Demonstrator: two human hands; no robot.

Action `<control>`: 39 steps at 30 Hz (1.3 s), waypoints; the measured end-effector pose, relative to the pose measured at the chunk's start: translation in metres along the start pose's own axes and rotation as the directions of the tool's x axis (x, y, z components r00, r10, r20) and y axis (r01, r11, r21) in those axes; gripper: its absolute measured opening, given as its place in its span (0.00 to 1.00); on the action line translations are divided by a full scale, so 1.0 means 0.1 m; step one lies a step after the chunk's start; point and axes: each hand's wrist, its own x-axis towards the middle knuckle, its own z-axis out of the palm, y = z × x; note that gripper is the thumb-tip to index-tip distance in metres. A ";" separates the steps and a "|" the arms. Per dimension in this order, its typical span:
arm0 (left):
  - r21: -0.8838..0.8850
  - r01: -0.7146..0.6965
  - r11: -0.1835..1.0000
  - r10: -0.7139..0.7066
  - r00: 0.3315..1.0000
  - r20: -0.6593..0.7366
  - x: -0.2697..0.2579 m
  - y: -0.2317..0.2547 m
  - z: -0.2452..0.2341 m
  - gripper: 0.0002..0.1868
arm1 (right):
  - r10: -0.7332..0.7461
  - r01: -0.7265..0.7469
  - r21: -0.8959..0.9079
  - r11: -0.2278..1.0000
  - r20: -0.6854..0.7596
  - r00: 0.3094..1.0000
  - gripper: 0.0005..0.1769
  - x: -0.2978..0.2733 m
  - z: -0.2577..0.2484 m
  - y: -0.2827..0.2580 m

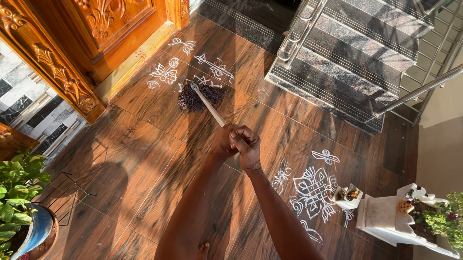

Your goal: The person mops the floor using a mop and a red bucket, moving the tool across the dark tiled surface while working near decorative white patterns.

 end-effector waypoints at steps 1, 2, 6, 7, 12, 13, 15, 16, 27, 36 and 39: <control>-0.046 0.003 0.999 -0.003 1.000 0.000 0.02 -0.03 -0.01 0.09 | 0.003 -0.003 0.000 1.000 -0.001 1.000 0.09 0.03 -0.01 0.02; -0.047 0.006 0.999 -0.006 1.000 0.000 0.03 -0.06 -0.02 0.09 | -0.001 0.001 -0.004 1.000 0.003 1.000 0.10 0.05 -0.01 0.03; 0.132 0.048 0.990 -0.051 0.999 0.018 -0.07 -0.03 -0.09 0.10 | 0.015 -0.016 0.035 0.999 0.020 1.000 0.11 -0.03 0.08 0.02; 0.213 0.057 0.975 -0.065 0.997 0.031 -0.12 0.01 -0.11 0.09 | 0.009 -0.010 0.036 0.999 0.023 1.000 0.11 -0.07 0.12 0.00; 0.017 -0.075 0.997 0.075 0.997 0.015 -0.51 0.20 -0.16 0.10 | 0.015 -0.017 0.038 0.999 0.058 0.998 0.11 -0.45 0.25 -0.12; 0.040 -0.054 0.998 0.053 0.998 0.023 -0.57 0.22 -0.16 0.11 | 0.013 -0.016 0.040 0.999 0.063 0.998 0.11 -0.51 0.27 -0.14; 0.094 -0.072 0.993 0.077 0.996 -0.042 -0.72 0.29 -0.18 0.12 | 0.001 -0.010 0.067 0.998 0.134 0.991 0.12 -0.62 0.34 -0.17; 0.144 -0.088 0.986 0.103 0.990 -0.100 -0.78 0.33 -0.20 0.14 | -0.004 -0.006 0.069 0.998 0.136 0.991 0.12 -0.69 0.37 -0.19; -0.088 -0.189 0.978 0.165 0.959 -0.231 -0.81 -0.01 -0.36 0.10 | -0.044 0.107 -0.325 0.940 0.196 0.980 0.08 -0.53 0.53 0.17; -0.093 0.111 0.989 -0.125 0.980 -0.156 -0.43 -0.87 -0.27 0.13 | -0.046 0.075 -0.167 0.983 0.169 0.984 0.08 0.02 0.44 0.66; -0.062 0.010 0.998 -0.021 0.983 -0.182 -0.24 -1.00 -0.24 0.12 | 0.015 0.022 -0.303 0.953 0.121 0.993 0.08 0.23 0.39 0.62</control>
